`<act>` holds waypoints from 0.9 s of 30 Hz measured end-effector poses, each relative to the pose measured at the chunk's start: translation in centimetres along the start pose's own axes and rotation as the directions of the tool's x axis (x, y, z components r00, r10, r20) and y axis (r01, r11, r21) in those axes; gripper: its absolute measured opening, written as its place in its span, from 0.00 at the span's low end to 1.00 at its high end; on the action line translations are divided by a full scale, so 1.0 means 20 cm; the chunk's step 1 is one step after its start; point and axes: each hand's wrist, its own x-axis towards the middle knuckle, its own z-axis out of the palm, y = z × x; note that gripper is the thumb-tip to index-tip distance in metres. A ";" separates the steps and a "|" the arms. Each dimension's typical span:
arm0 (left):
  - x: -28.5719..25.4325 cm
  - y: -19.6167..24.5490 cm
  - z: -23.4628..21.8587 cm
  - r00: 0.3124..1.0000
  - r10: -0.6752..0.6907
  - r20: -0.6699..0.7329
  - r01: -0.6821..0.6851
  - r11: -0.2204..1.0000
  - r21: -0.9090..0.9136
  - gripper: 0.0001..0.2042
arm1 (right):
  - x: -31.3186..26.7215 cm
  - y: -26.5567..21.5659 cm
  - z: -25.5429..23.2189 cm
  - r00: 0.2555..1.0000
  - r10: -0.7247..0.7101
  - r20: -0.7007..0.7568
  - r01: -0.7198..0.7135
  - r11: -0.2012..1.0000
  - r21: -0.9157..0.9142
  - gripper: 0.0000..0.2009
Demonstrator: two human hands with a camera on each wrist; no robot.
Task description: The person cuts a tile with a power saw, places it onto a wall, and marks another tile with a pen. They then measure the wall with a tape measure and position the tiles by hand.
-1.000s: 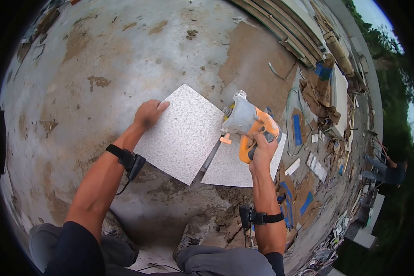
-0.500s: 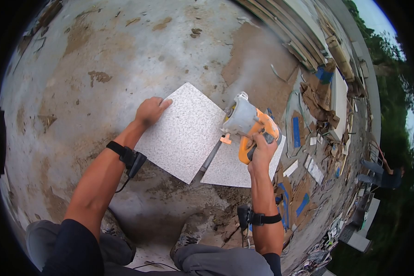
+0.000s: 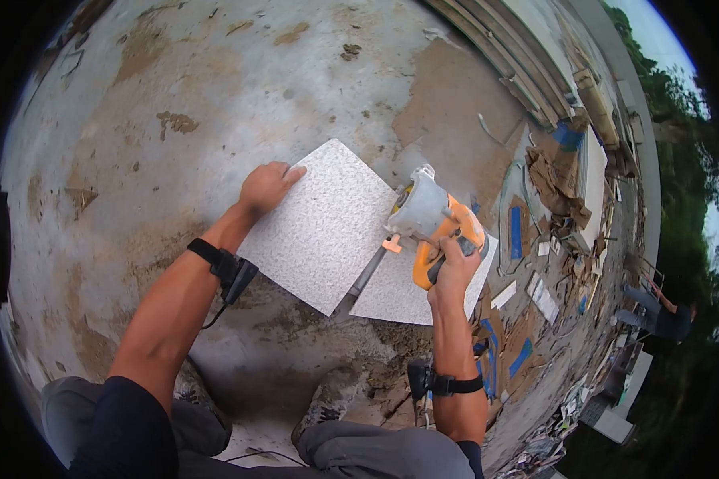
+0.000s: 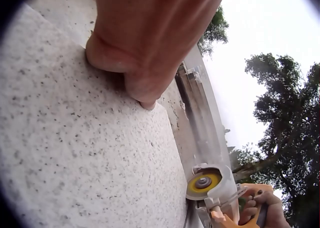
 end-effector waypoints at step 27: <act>-0.01 0.03 -0.03 0.997 -0.065 0.039 0.064 0.997 0.043 0.26 | -0.21 0.01 -0.05 0.998 0.055 0.004 -0.055 0.998 -0.014 0.15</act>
